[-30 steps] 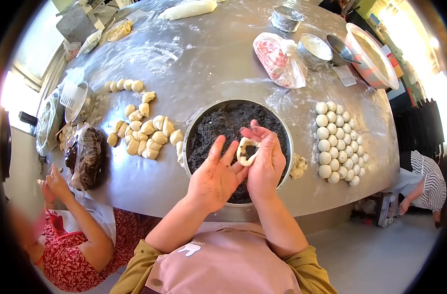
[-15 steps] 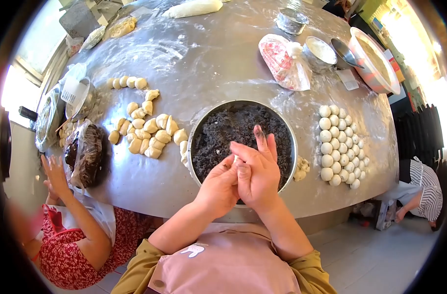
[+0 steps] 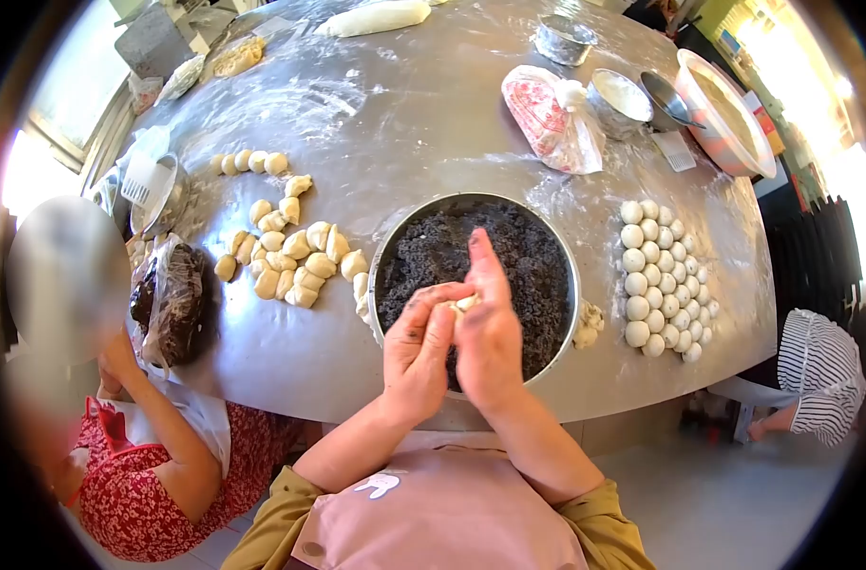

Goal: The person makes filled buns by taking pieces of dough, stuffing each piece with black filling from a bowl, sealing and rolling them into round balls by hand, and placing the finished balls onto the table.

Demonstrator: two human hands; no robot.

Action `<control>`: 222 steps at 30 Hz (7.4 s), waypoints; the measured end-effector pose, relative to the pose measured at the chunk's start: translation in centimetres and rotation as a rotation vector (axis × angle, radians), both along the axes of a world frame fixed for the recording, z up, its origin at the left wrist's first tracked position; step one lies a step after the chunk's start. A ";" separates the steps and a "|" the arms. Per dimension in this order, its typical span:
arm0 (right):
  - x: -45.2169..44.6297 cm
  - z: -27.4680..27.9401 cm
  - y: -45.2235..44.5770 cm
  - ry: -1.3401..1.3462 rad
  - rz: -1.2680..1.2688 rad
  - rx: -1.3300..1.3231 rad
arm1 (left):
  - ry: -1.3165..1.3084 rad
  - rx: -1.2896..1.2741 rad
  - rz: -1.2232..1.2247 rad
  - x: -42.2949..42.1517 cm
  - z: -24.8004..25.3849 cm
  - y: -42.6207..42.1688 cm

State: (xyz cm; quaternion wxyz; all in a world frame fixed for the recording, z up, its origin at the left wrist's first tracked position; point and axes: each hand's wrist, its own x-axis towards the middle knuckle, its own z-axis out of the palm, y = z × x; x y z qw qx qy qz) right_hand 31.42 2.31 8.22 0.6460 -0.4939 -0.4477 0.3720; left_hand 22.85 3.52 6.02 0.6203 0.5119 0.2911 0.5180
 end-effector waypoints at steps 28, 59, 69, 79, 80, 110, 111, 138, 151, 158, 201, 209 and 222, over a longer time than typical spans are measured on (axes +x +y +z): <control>0.4 0.6 1.7 -0.167 -0.018 0.074 | -0.083 -0.146 -0.021 1.9 2.1 0.6; -0.3 -1.1 -1.0 0.233 0.393 -0.498 | -0.098 -0.027 -0.193 -3.4 1.1 2.6; -0.2 0.3 -1.3 0.177 0.284 -0.431 | -0.228 -0.038 0.042 -1.7 2.9 2.3; 0.3 -0.3 -1.6 0.099 0.233 -0.286 | -0.486 -0.300 -0.091 -1.3 1.9 2.2; 0.4 0.2 -1.5 0.057 0.265 -0.312 | -0.401 -0.243 -0.108 -1.5 0.9 2.1; 32.7 -1.8 -7.9 -0.083 -0.838 -0.418 | -0.155 -0.172 -0.040 -7.6 -0.8 2.3; 36.0 -1.8 -8.9 -0.377 -0.909 -0.591 | -0.125 -0.221 -0.003 -8.6 -1.1 2.0; 47.6 -6.1 -15.0 -0.198 -0.627 -1.102 | 0.066 -0.542 0.129 -14.2 -2.6 0.0; 49.0 -8.9 -13.0 -0.451 -0.845 -1.055 | 0.060 -0.550 0.178 -14.0 -3.0 -1.4; 53.3 -12.7 -16.5 -0.532 -0.628 -0.939 | -0.027 -0.513 0.140 -15.0 -4.5 -0.7; 9.6 2.2 1.6 -0.883 0.119 -0.273 | 1.450 0.252 0.427 -18.1 -9.2 0.5; 6.8 -0.2 9.2 -1.279 0.496 -0.010 | 1.535 0.215 0.385 -17.8 -7.8 0.6; 6.1 -0.4 11.3 -1.371 0.640 -0.196 | 1.234 -0.027 0.502 -19.1 -6.4 -2.0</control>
